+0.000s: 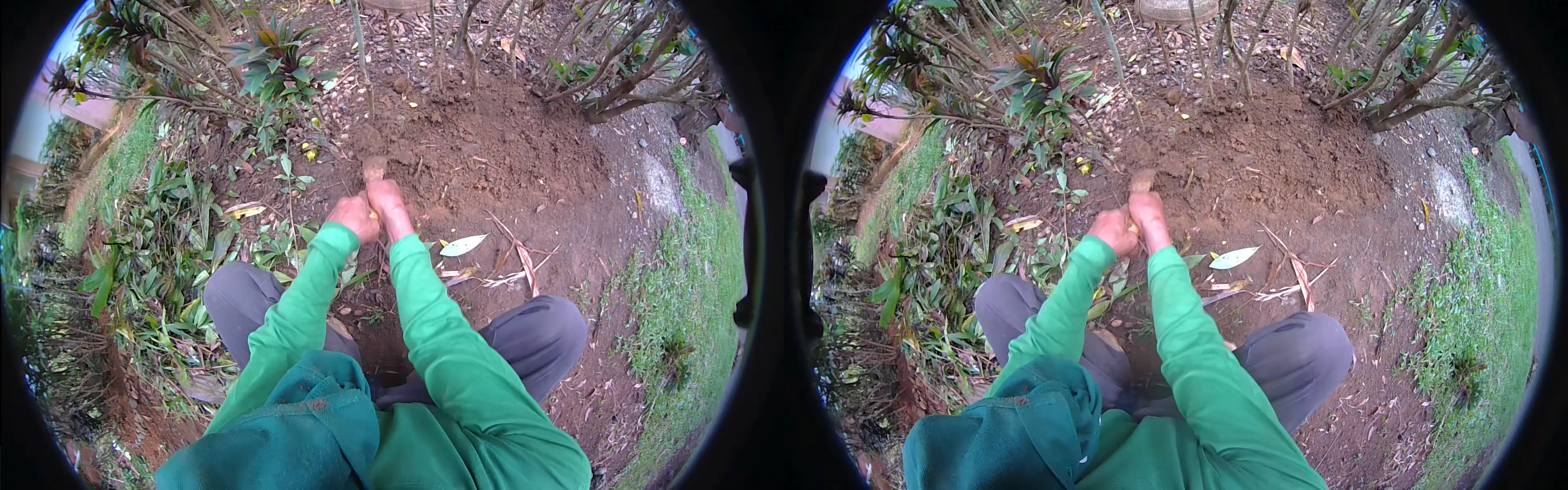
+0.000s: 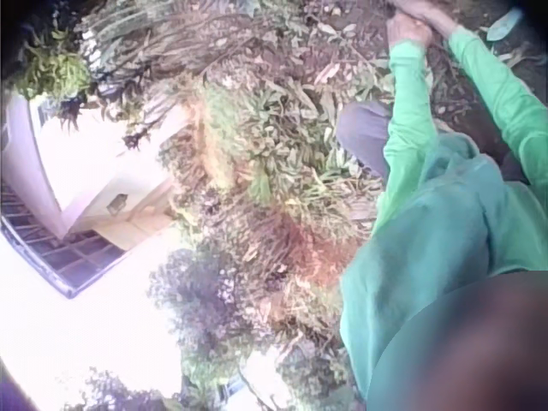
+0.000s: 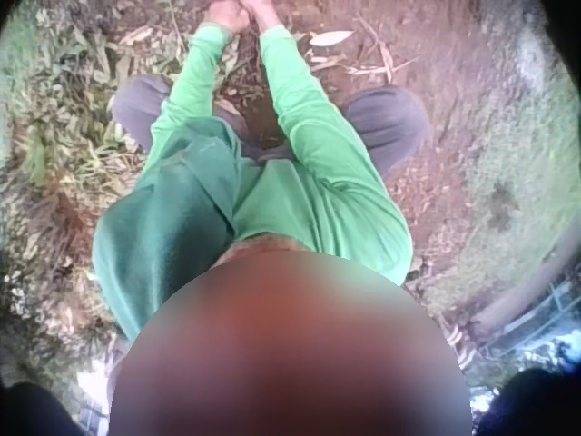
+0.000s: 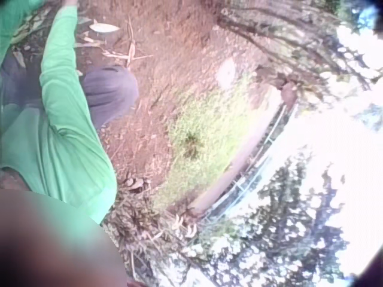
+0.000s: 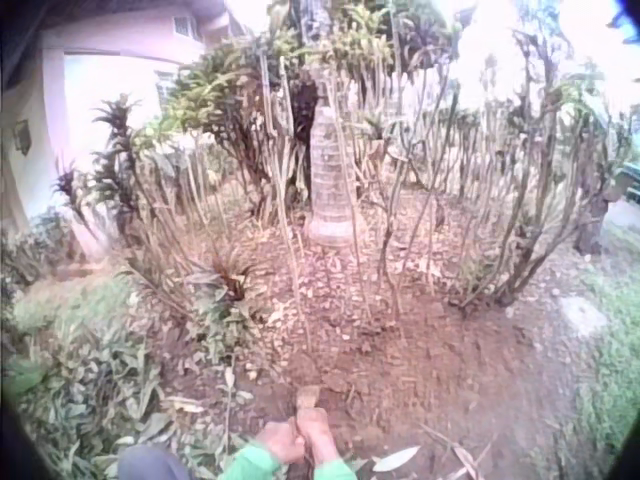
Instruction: The person squats in a garden bed and uses a small hand trowel to dig and loosen soil around small plants. They repeatedly scoop and turn the soil, clearing away leaves and debris as they work.
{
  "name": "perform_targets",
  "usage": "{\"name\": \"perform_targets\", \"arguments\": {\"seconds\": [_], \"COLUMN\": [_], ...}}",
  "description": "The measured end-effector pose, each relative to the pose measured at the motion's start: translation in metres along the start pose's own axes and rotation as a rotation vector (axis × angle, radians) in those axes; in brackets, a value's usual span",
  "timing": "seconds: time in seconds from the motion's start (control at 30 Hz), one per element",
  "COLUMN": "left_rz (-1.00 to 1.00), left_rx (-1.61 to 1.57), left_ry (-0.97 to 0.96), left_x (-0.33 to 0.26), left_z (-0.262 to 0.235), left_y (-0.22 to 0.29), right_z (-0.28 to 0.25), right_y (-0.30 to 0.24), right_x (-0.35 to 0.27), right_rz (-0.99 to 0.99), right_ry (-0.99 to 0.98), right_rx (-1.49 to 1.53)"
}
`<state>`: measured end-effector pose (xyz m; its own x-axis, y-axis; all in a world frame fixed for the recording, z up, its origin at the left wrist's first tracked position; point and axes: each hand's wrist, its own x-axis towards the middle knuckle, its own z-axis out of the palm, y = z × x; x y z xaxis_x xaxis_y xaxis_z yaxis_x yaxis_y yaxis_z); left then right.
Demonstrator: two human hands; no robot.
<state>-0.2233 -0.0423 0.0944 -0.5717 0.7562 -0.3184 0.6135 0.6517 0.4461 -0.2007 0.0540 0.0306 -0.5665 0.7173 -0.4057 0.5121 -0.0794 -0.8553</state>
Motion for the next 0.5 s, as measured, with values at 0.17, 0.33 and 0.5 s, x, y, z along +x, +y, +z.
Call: {"name": "perform_targets", "arguments": {"seconds": [0.17,0.33,0.5], "left_rz": [-0.045,-0.073,-0.053], "left_rx": [0.057,0.135,0.218], "left_ry": [0.027,-0.262,-0.269], "left_x": [-0.051,-0.085,-0.104], "left_z": [0.028,0.009,0.021], "left_y": [-0.005,-0.006,-0.011], "right_z": [0.018,0.03,0.04], "right_y": [0.047,0.059,0.078], "right_x": [-0.043,-0.087,-0.122], "right_rz": [0.199,0.339,0.451], "right_ry": [-0.103,-0.077,-0.058], "right_rx": [0.122,0.106,0.429]}}
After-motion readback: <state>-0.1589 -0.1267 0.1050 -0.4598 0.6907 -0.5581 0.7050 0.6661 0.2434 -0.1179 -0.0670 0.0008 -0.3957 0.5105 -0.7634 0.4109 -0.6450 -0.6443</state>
